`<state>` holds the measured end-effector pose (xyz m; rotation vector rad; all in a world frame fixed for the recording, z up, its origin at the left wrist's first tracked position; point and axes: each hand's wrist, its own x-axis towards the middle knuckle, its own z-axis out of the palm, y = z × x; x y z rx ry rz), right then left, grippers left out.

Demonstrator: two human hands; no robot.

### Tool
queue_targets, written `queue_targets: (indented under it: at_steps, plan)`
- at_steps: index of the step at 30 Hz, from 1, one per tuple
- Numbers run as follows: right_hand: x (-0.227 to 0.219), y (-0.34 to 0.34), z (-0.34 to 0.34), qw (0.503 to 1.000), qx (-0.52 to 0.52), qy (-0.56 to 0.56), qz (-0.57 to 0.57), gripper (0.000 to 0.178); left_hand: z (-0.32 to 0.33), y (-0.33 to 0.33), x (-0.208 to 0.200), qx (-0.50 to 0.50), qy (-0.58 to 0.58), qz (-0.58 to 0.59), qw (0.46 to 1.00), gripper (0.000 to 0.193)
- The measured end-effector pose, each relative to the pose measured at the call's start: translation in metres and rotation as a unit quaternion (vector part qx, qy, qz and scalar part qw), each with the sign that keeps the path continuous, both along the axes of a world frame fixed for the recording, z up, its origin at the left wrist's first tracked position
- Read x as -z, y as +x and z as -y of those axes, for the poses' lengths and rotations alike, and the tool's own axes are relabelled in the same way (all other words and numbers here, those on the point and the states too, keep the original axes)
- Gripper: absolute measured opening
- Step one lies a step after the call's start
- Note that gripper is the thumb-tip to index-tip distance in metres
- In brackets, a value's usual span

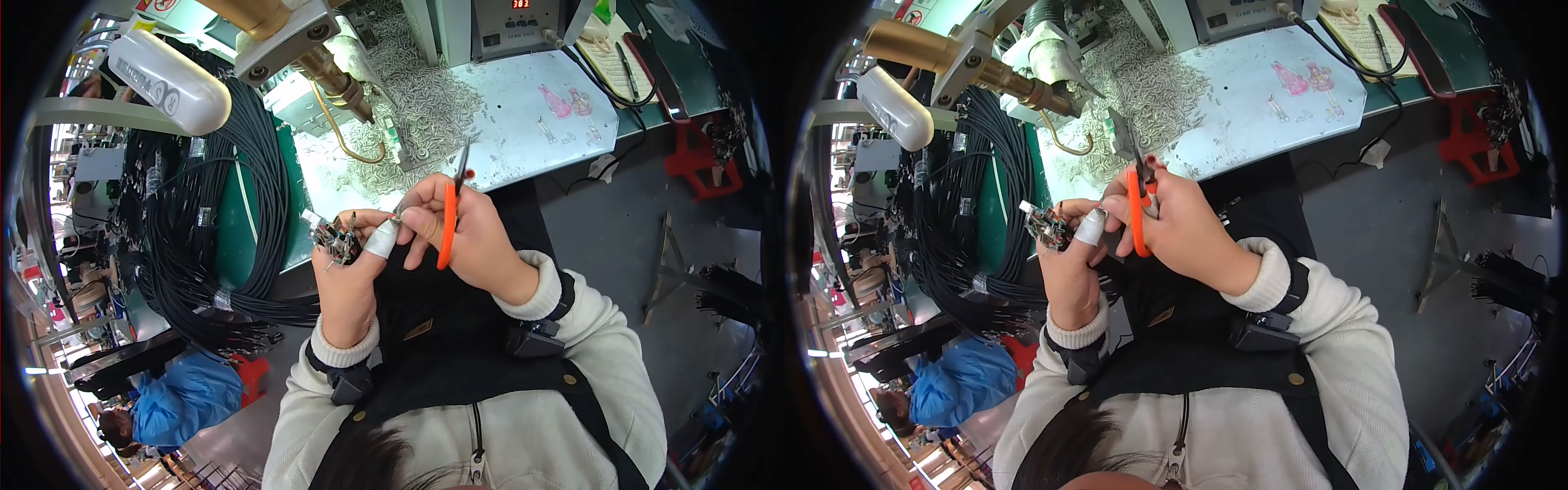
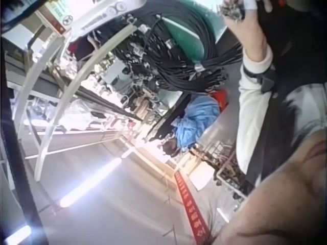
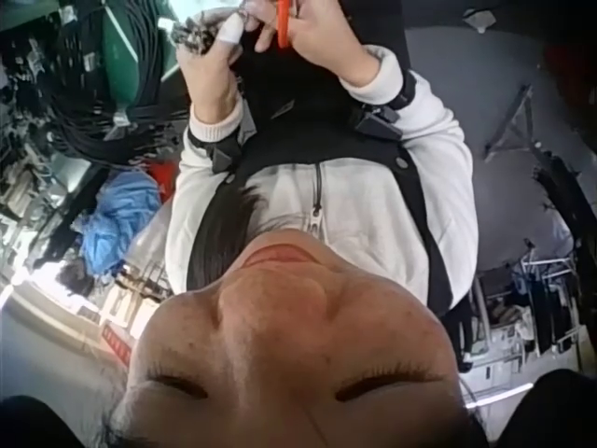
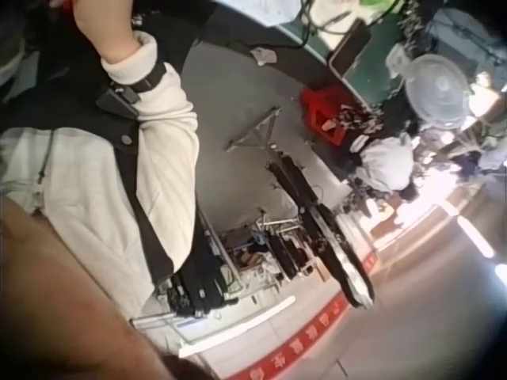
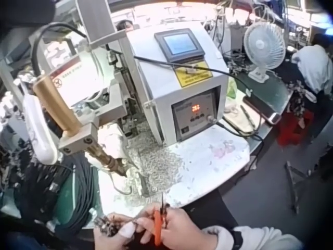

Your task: The person picks up a bundle of cables, separates them by hand, and trims the ends of the individual wires one at a time using shears.

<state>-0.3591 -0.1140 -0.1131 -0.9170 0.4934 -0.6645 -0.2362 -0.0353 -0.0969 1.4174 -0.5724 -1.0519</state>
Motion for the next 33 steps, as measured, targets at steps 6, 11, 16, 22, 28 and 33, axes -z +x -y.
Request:
queue_targets:
  at_steps: [6, 11, 16, 22, 28, 33]
  plan:
    - [0.000, -0.015, -0.004, 0.886, 0.000, -0.376, -0.272, 0.025, 0.001, -0.003, -0.003, -0.024, -0.056, 0.046, 0.997, 0.014]
    - [0.005, -0.012, -0.009, 0.840, -0.011, -0.428, -0.334, 0.028, 0.000, -0.006, -0.007, -0.022, -0.057, 0.076, 0.995, 0.014]
    - [0.018, -0.010, -0.011, 0.846, -0.009, -0.422, -0.327, 0.029, 0.006, 0.008, -0.008, 0.011, -0.033, 0.078, 0.996, 0.011]
    - [0.012, -0.010, 0.003, 0.976, 0.002, -0.105, -0.190, 0.024, 0.047, 0.031, 0.003, 0.062, 0.033, -0.158, 0.985, 0.011]
    - [-0.002, 0.009, 0.044, 0.971, 0.114, -0.105, -0.180, 0.022, 0.070, 0.039, 0.005, 0.060, 0.043, -0.165, 0.984, 0.013]
    - [-0.003, 0.023, 0.062, 0.967, 0.053, -0.132, -0.210, 0.022, 0.073, 0.050, 0.008, 0.089, 0.048, -0.172, 0.980, 0.014]
